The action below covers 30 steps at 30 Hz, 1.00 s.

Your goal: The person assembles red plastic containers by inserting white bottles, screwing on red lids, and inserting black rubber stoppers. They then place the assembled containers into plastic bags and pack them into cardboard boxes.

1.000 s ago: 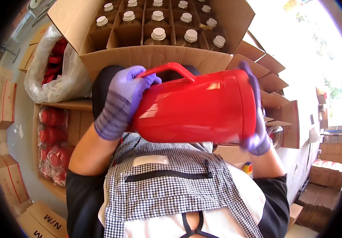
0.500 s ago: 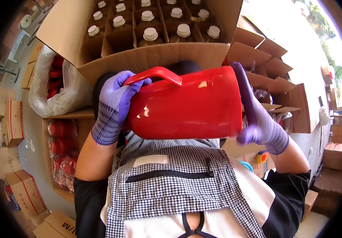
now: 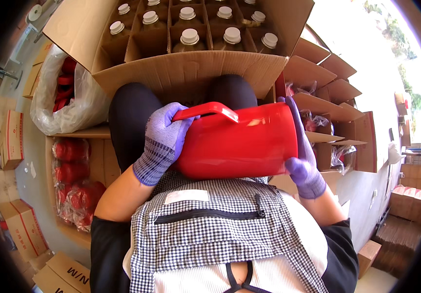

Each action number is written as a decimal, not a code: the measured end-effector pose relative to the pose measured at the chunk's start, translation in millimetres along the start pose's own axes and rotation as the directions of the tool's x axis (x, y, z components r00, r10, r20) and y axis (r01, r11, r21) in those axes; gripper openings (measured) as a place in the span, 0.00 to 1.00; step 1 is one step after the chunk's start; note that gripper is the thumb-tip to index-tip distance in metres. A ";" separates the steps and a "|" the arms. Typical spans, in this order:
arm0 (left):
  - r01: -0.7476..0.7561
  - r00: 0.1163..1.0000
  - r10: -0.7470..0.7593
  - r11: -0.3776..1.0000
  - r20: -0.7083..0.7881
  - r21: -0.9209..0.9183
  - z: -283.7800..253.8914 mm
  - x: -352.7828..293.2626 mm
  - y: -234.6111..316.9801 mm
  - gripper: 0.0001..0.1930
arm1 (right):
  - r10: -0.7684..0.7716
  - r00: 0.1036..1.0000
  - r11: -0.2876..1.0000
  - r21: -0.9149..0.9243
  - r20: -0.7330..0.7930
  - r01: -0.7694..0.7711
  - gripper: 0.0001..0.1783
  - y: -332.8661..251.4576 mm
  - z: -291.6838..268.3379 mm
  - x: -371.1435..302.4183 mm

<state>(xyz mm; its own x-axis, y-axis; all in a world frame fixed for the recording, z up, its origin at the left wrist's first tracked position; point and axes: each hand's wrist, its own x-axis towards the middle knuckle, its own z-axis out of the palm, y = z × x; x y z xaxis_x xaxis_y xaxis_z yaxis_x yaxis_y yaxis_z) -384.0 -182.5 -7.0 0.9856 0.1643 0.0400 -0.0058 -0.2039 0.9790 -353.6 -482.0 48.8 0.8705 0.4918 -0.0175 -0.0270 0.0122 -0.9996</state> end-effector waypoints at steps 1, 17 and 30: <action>0.058 0.997 -0.049 0.987 0.063 -0.147 2.5 6.6 -12.0 0.06 | 0.014 1.000 0.996 -0.085 0.007 -0.014 0.79 -9.4 -2.4 0.2; 0.410 0.912 -0.358 0.768 0.202 -0.493 -9.5 -21.4 -59.3 0.07 | -0.310 0.823 0.654 -0.521 0.475 0.548 0.57 -34.1 18.8 30.8; 0.393 0.917 -0.082 0.017 0.391 -0.919 -39.8 47.1 -71.1 0.26 | -0.133 0.989 -0.159 -0.986 0.070 0.049 0.44 2.6 -87.4 337.7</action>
<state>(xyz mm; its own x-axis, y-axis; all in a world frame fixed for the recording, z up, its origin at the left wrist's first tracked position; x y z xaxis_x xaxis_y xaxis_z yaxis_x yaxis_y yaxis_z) -343.9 -121.8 -66.7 0.9702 -0.2097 -0.1218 0.2322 0.9482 0.2167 -16.8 -392.0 38.1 0.8297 0.5457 0.1175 0.5311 -0.8365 0.1350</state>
